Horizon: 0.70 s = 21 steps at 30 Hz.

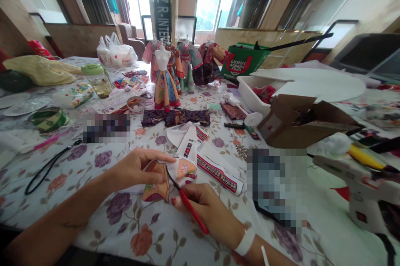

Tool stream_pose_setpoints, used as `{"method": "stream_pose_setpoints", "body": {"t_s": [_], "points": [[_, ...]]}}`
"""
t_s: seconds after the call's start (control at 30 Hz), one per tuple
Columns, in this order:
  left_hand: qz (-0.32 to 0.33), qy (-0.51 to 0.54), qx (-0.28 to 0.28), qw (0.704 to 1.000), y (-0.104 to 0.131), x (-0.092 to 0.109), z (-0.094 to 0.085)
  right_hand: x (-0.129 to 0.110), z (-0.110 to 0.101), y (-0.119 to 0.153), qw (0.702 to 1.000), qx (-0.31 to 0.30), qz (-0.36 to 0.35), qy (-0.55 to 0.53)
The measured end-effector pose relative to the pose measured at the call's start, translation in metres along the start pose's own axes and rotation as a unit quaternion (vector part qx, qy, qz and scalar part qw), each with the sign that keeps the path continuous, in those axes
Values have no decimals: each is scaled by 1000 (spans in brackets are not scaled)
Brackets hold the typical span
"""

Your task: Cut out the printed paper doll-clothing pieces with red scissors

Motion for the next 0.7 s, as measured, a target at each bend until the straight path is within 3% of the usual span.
{"method": "stream_pose_setpoints", "body": {"t_s": [0.7], "points": [[-17,3,19,1000,0,3,-2,0,-1,1,1000,-13,-3,-1]]}}
Point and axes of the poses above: each hand's wrist, its own y-axis away from the middle knuckle, its own z-axis out of the palm, x = y × z, the point moved 1 cm from there along -y, towards the middle knuckle, and after that the axes turned 1 degree about -z, right-handed, at the moved point
